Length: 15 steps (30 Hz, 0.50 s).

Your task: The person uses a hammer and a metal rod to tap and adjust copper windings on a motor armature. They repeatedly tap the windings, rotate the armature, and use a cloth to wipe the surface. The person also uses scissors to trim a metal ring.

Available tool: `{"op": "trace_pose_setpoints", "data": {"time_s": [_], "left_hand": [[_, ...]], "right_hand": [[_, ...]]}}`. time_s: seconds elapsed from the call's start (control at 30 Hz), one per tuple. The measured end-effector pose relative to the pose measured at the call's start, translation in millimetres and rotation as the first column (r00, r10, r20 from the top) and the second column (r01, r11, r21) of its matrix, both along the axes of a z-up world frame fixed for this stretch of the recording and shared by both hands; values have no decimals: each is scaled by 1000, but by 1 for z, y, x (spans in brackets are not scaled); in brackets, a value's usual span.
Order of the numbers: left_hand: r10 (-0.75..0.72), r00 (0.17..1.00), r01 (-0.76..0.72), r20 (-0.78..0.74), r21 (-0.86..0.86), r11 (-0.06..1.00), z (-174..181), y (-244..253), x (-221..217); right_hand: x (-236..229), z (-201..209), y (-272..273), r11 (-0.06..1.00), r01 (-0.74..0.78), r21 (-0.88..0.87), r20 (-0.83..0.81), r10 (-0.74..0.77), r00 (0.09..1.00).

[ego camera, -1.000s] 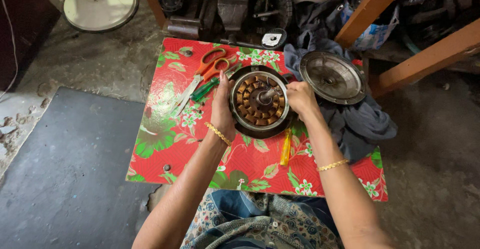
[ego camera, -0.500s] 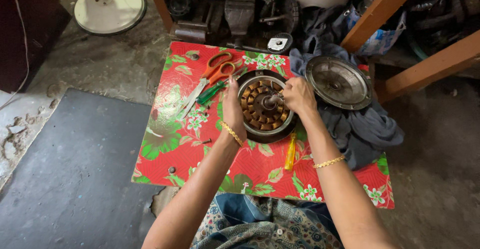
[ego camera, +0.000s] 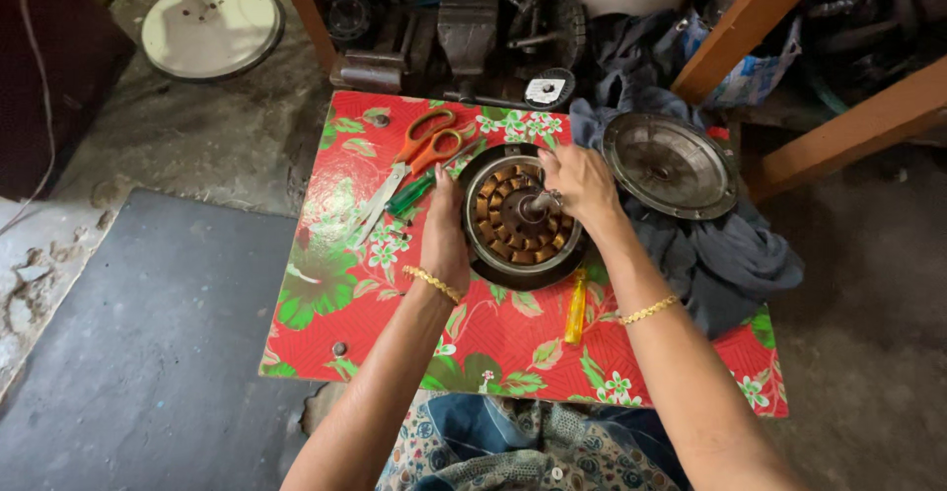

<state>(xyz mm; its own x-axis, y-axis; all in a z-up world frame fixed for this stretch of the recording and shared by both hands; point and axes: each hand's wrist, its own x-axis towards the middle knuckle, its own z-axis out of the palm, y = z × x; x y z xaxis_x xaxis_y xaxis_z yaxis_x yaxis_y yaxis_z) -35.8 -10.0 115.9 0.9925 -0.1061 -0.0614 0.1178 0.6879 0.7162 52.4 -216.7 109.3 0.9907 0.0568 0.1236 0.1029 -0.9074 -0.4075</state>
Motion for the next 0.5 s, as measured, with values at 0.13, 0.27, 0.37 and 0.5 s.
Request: {"op": "trace_pose_setpoints", "data": {"time_s": [0.13,0.27,0.37,0.5], "left_hand": [[146,981,-126,-126,157,980,-10,-9,3],[235,971,-214,-35,304,928,-10,-12,15],[4,998,-5,-63,-7,1000,-8,-4,14],[2,981,-9,-194,-33,999,6,7,12]], "right_hand": [[-4,22,6,949,-248,194,82,236,968],[2,35,9,923,-274,272,1,284,959],[8,31,7,938,-185,295,-117,227,967],[16,21,17,963,-117,241,-12,123,992]]}}
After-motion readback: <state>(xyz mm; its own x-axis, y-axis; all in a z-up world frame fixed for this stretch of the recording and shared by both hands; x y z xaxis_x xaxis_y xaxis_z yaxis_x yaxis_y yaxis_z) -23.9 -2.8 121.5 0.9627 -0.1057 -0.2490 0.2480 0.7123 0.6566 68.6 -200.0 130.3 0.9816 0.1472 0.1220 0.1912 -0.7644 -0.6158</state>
